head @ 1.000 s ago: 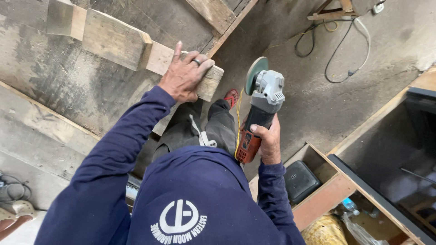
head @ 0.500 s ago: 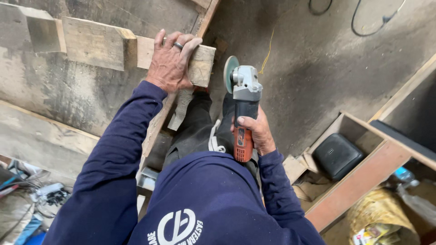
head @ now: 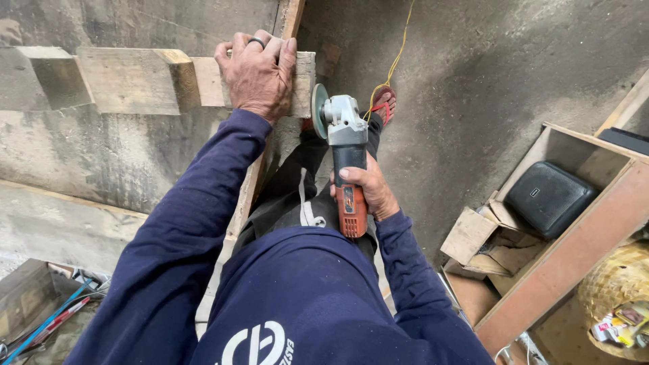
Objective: The person uses an angle grinder to smooth the surface of a wooden pallet. They hold the tool with both hands and move it across the wood, then reposition the pallet to grind different sections.
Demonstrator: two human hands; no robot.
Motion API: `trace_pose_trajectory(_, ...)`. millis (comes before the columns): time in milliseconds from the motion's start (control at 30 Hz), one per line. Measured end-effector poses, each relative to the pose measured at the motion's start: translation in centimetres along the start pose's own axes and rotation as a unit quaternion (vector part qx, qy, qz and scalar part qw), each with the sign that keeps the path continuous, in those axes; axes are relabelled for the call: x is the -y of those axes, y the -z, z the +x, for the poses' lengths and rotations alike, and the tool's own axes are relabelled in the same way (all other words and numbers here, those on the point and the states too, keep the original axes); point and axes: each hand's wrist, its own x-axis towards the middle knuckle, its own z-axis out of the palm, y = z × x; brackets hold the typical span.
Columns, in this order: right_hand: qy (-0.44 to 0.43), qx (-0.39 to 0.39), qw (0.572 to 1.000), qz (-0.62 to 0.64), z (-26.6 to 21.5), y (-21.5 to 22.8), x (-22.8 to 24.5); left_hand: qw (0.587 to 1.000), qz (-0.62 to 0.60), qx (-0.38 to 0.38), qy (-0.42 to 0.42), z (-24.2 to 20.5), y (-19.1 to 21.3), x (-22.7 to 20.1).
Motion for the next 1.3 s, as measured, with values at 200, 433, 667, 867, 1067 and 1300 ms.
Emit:
trace_pose_trajectory(200,-0.017,-0.011,1.0,-0.013,0.8,0.6,0.3,1.0,-0.017,0.006,0.001,-0.2,0.0,0.2)
trace_pose_trajectory(433,-0.04,0.007,0.999,-0.027,0.2,0.8,1.6,1.0,-0.02,0.005,0.006,-0.3,0.4,0.1)
trace_pose_trajectory(667,-0.048,0.022,0.998,-0.023,1.1,1.3,2.8,1.0,-0.016,0.003,0.004,-0.1,0.6,0.1)
trace_pose_trajectory(867,-0.056,0.029,0.997,-0.032,2.4,3.0,2.6,1.0,-0.005,-0.001,0.005,0.5,0.4,-0.1)
trace_pose_trajectory(1067,-0.059,0.048,0.997,-0.005,3.0,3.4,2.4,1.0,-0.011,0.006,0.012,-0.2,0.5,-0.1)
trace_pose_trajectory(1300,-0.07,0.073,0.994,0.027,3.6,3.5,3.4,1.0,-0.008,0.014,0.025,-0.4,0.4,-0.4)
